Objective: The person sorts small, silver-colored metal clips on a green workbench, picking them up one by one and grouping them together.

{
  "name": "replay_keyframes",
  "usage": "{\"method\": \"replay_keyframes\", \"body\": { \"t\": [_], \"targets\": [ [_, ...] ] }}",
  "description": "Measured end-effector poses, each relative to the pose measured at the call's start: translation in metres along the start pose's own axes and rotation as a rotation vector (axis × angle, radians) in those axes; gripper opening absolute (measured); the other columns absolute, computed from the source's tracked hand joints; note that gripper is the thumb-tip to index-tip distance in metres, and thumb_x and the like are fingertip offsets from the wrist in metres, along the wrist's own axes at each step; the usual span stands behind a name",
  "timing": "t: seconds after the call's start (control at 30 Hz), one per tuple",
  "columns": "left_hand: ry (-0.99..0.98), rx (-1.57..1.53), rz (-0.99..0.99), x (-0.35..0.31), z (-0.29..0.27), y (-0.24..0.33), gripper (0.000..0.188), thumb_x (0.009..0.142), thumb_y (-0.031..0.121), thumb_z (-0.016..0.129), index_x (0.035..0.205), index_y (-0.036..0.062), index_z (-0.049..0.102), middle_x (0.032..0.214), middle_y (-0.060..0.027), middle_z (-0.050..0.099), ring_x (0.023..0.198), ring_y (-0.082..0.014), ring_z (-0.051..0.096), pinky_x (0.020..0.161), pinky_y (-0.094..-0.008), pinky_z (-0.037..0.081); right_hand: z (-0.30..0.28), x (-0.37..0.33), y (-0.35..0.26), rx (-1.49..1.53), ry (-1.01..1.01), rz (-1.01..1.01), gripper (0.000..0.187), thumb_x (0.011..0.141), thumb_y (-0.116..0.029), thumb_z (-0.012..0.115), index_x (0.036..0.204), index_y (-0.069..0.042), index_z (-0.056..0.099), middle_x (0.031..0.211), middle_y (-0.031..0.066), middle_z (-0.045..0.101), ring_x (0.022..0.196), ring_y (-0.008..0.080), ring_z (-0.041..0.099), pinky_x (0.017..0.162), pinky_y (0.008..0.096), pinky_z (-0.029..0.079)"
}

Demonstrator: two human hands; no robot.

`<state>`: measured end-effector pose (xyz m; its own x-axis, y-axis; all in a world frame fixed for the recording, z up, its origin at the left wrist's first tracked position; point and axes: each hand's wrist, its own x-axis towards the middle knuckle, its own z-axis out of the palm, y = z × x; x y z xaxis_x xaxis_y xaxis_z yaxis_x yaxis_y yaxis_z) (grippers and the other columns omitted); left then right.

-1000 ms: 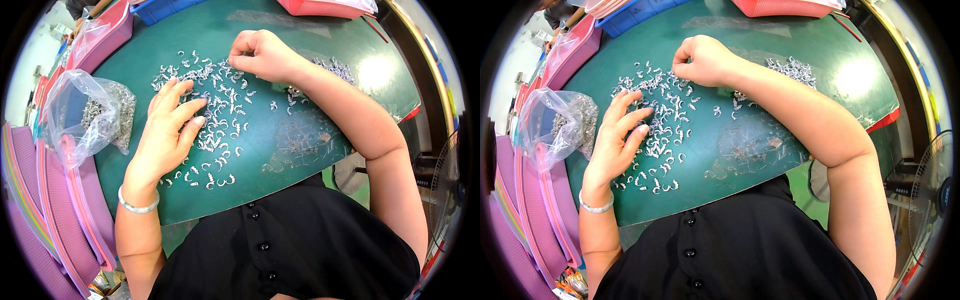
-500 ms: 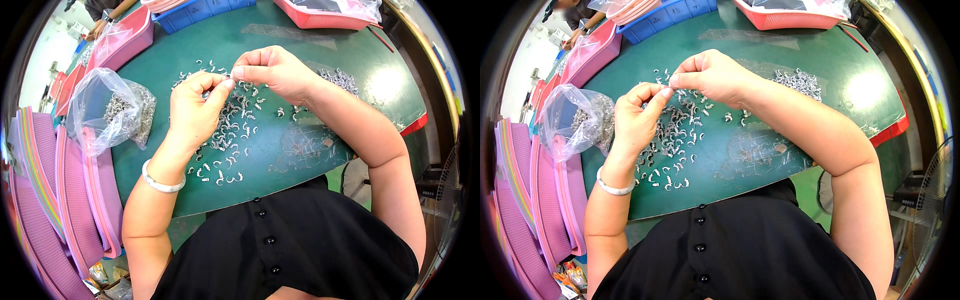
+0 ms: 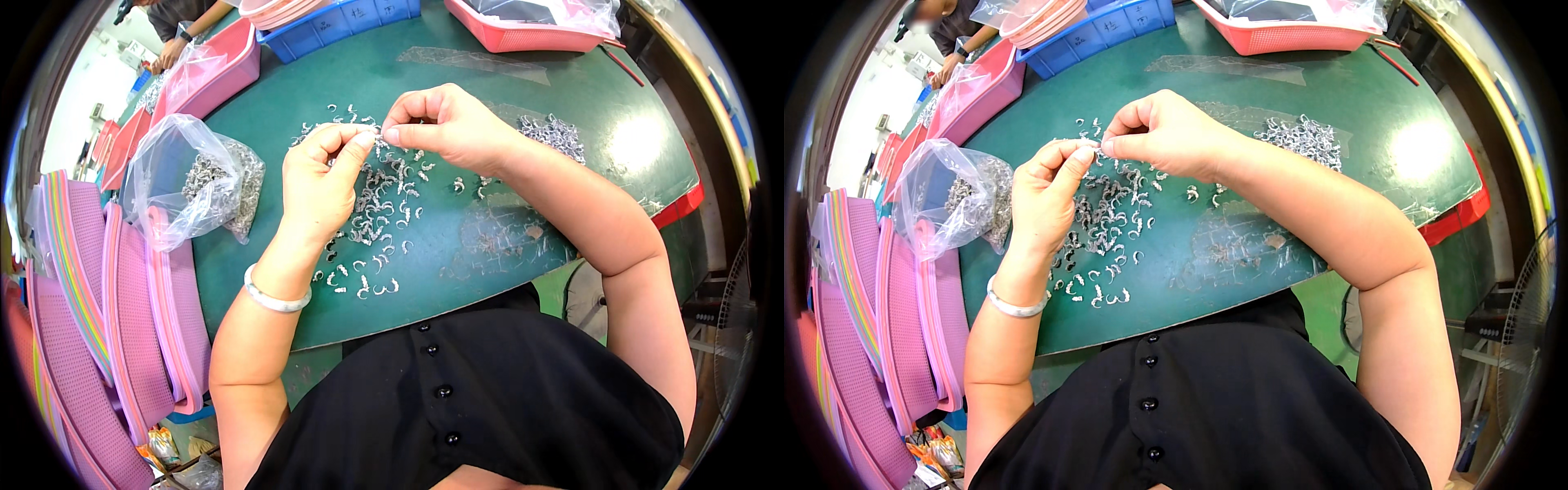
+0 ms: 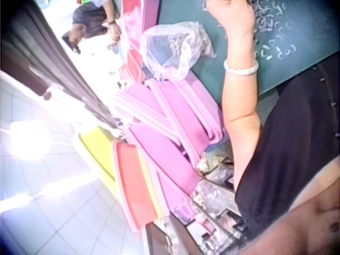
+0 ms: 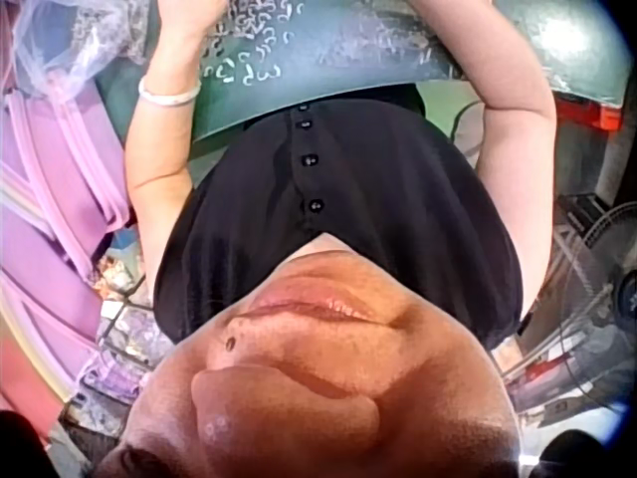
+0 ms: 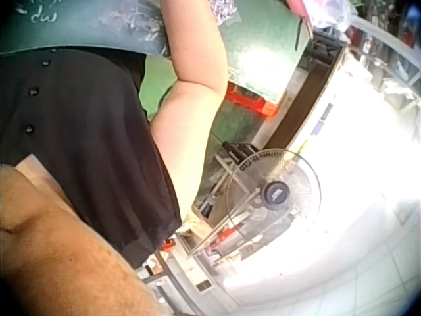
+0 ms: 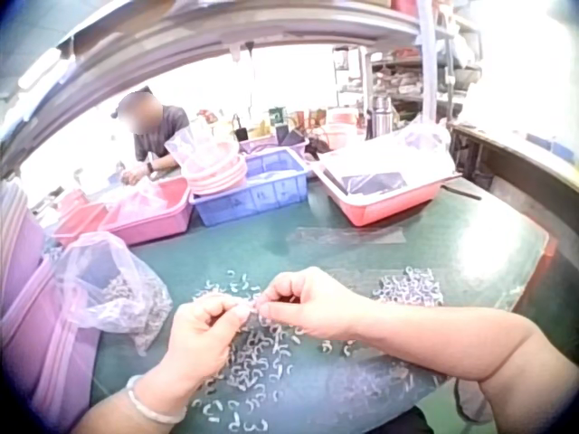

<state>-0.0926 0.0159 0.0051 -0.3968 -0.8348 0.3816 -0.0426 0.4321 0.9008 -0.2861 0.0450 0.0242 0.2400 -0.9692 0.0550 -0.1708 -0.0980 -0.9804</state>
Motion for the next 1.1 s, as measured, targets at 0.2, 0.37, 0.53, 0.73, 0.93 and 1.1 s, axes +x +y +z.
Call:
{"method": "replay_keyframes", "body": {
  "t": [0.2,0.37,0.53,0.73,0.93,1.1],
  "targets": [
    [0.011,0.100,0.133,-0.001,0.001,0.001,0.011,0.084,0.007,0.066,0.092,0.0013,0.069,0.087,-0.0071,0.066,0.081,-0.0137,0.058,0.072,-0.0256,0.045,0.002,-0.001,0.004,0.030,-0.004,-0.015,0.015,0.085,-0.014,0.065,0.090,0.000,0.066,0.081,-0.0007,0.061,0.077,0.0057,0.052,0.071,0.0215,0.043],
    [0.013,0.092,0.170,-0.001,0.002,0.000,0.012,0.084,0.006,0.065,0.094,0.0017,0.070,0.088,-0.0070,0.066,0.082,-0.0139,0.059,0.074,-0.0253,0.045,0.004,-0.001,0.005,0.019,0.007,-0.061,0.014,0.085,-0.013,0.065,0.089,0.000,0.066,0.081,-0.0006,0.060,0.076,0.0056,0.052,0.070,0.0211,0.043],
    [-0.002,0.083,0.161,-0.002,0.002,0.000,0.013,0.084,0.006,0.065,0.095,0.0017,0.070,0.089,-0.0074,0.067,0.083,-0.0139,0.059,0.074,-0.0252,0.046,0.005,-0.004,0.002,0.023,0.015,-0.073,0.014,0.084,-0.013,0.065,0.087,0.000,0.065,0.079,-0.0013,0.059,0.073,0.0055,0.051,0.067,0.0214,0.042],
    [-0.023,0.114,0.136,-0.004,0.002,-0.001,0.014,0.084,0.005,0.065,0.097,0.0022,0.070,0.091,-0.0079,0.066,0.084,-0.0143,0.060,0.075,-0.0256,0.046,-0.002,-0.004,0.001,-0.206,-0.005,-0.134,0.013,0.082,-0.012,0.065,0.085,0.001,0.063,0.077,-0.0001,0.059,0.071,0.0067,0.051,0.065,0.0230,0.042],
    [-0.040,0.260,0.158,-0.009,-0.013,-0.002,0.017,0.084,0.006,0.063,0.100,0.0029,0.069,0.093,-0.0088,0.066,0.089,-0.0160,0.060,0.079,-0.0259,0.045,-0.054,-0.015,-0.017,-1.170,-0.183,-0.307,0.009,0.073,-0.006,0.060,0.068,0.000,0.055,0.076,0.0127,0.055,0.079,0.0325,0.057,0.069,0.0404,0.045],
    [-0.099,0.399,0.146,-0.025,-0.026,0.006,0.016,0.086,0.007,0.061,0.099,0.0019,0.068,0.094,-0.0091,0.065,0.091,-0.0183,0.060,0.082,-0.0281,0.045,-0.070,-0.042,-0.011,-1.380,-0.180,-0.031,0.006,0.075,-0.006,0.061,0.072,-0.001,0.060,0.079,0.0105,0.056,0.085,0.0301,0.057,0.074,0.0400,0.046]
  ]
}}
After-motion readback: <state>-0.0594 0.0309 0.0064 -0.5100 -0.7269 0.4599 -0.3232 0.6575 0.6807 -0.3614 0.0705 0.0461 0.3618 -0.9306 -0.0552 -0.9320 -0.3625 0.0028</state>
